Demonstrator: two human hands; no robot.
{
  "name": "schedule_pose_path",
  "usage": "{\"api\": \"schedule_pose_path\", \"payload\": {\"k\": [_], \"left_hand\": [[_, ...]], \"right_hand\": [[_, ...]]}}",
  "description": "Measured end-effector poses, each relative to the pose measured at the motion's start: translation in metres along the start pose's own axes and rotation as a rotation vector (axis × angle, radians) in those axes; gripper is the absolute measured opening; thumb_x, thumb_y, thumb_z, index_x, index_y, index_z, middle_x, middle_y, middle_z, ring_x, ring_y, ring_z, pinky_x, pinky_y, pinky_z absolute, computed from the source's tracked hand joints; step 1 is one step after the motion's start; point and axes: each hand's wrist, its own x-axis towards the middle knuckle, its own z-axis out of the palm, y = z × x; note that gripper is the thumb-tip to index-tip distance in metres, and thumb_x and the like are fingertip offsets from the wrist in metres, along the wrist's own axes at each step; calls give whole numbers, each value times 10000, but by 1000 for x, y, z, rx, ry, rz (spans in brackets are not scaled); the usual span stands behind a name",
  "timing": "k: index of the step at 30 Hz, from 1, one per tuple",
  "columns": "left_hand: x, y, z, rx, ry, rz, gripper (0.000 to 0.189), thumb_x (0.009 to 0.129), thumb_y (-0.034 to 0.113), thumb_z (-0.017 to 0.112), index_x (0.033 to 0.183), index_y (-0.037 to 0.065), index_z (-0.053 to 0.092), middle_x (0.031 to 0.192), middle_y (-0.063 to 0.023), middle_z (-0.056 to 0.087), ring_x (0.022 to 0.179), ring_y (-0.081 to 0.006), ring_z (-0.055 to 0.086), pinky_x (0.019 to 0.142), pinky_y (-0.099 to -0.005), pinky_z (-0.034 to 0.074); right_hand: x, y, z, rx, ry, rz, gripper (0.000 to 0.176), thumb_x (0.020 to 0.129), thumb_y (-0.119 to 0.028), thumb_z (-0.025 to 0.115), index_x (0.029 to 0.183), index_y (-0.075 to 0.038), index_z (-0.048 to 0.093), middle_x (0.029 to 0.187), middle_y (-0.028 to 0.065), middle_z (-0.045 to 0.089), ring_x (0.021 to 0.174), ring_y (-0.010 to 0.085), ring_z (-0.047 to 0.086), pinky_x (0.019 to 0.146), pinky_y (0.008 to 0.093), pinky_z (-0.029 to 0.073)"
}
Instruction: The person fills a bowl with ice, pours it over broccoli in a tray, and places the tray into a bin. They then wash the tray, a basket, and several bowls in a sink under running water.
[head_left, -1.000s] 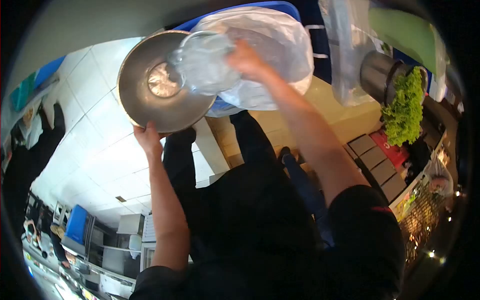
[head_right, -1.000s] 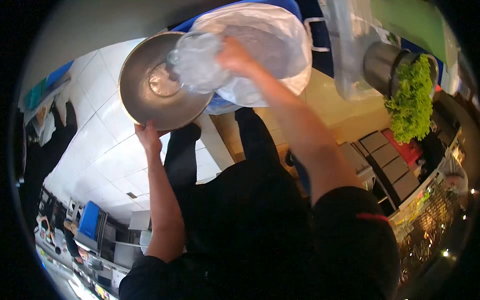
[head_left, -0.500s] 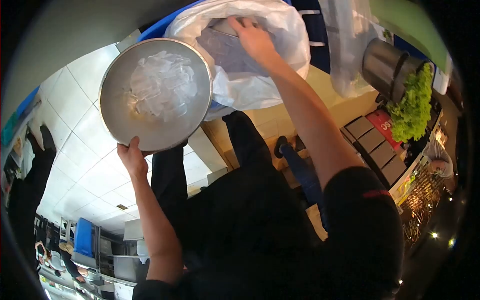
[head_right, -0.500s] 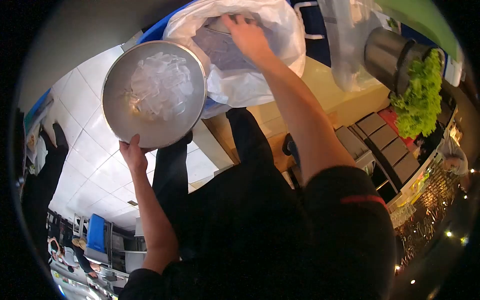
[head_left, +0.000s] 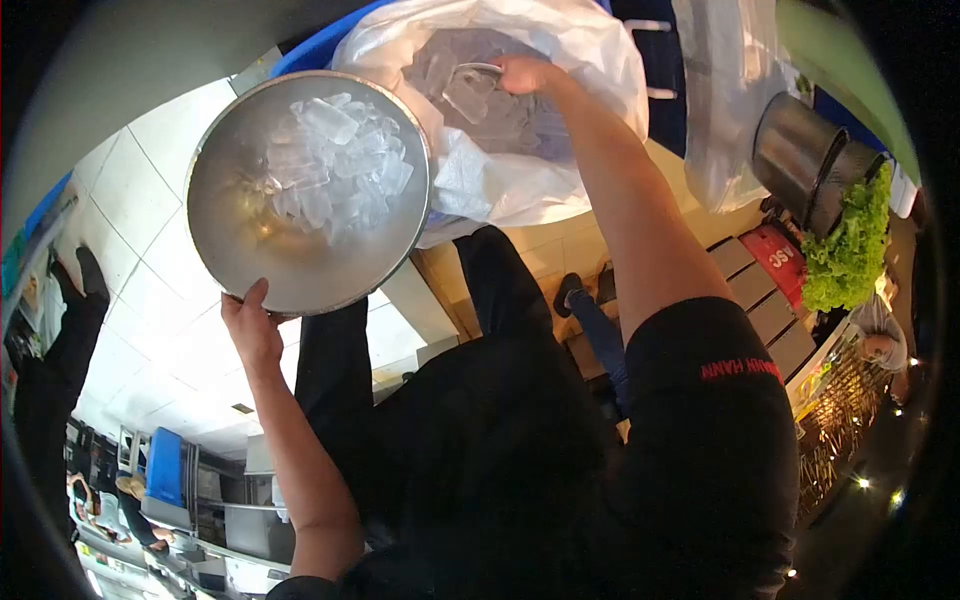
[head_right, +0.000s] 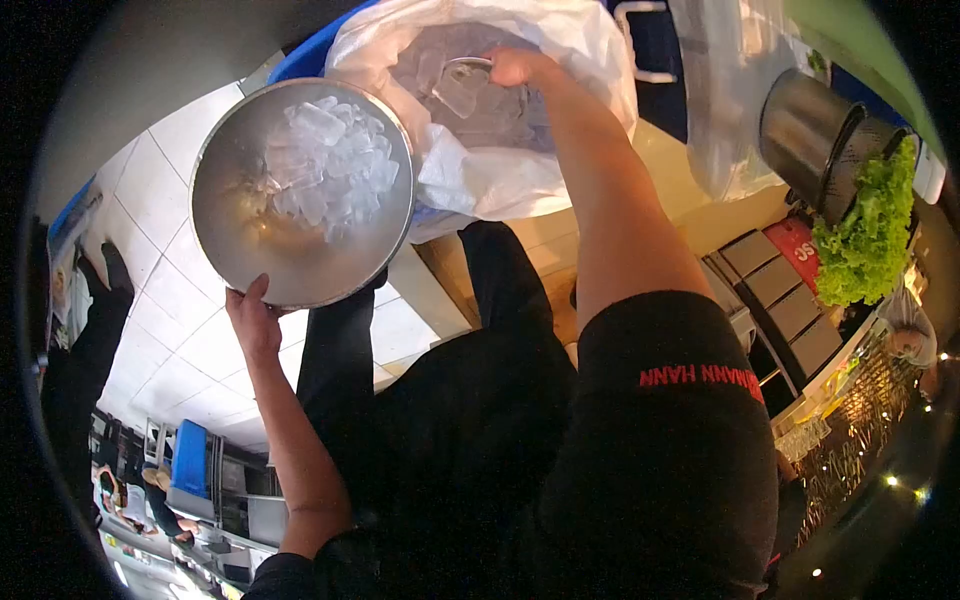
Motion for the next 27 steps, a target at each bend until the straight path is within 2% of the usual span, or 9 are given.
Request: {"api": "schedule_pose_path", "payload": {"k": [2,4,7,9,12,18,22,25,27], "left_hand": [[2,-2,2,-17,8,-9,311,828,-9,513,1134,-22,458,1065,-151,568,867,-264,639,612,-390,603],[2,-1,2,4,23,-17,302,828,-11,510,1125,-21,459,1056,-155,571,847,-273,645,618,-396,606],[1,-3,2,-17,25,20,294,826,-10,515,1114,-25,460,1044,-158,575,838,-269,647,615,-400,606],[2,-7,2,-22,17,63,293,825,-10,510,1113,-27,459,1036,-159,577,827,-265,650,599,-392,606],[0,-4,5,-6,10,78,290,824,-12,495,1112,-30,458,1023,-159,579,800,-255,655,557,-369,605],[0,-3,7,18,-84,34,353,821,4,487,1168,-30,431,1051,-185,568,825,-302,657,526,-401,616],[1,-4,11,29,-94,41,346,822,4,481,1163,-32,432,1050,-194,567,831,-308,657,519,-408,615],[-1,-1,17,1,-80,58,334,821,-5,477,1147,-65,438,1030,-185,563,778,-283,656,485,-366,613],[2,-6,14,27,-35,30,335,824,-1,488,1148,-62,435,1042,-187,560,794,-282,656,483,-368,612]], "right_hand": [[-19,1,-14,7,25,-29,560,730,-69,525,1291,-61,521,1157,166,614,1019,287,603,866,396,480],[-36,8,-12,675,37,-19,429,770,-103,596,1183,12,575,1023,142,650,897,222,622,798,341,496],[-78,2,-14,915,122,98,343,795,-77,579,1110,59,590,987,129,639,874,175,605,764,331,500],[-84,11,-13,911,114,182,348,805,-40,557,1146,33,571,1027,134,632,911,195,618,772,345,519],[-118,-12,-20,1249,220,-29,437,808,-8,547,1241,14,490,1137,144,598,1001,229,623,835,388,543],[-165,-120,-42,953,204,-134,486,768,-9,568,1248,11,497,1119,140,602,948,199,633,783,332,529],[-147,-192,24,216,798,-457,582,698,12,573,1273,-18,484,1044,174,602,795,310,638,714,429,507],[-200,-232,8,130,687,-242,611,717,40,530,1307,-91,436,1062,225,550,912,431,584,768,467,507],[-215,-211,-7,166,764,-228,619,725,29,539,1315,-116,426,1083,210,548,914,428,587,760,467,511]]}}
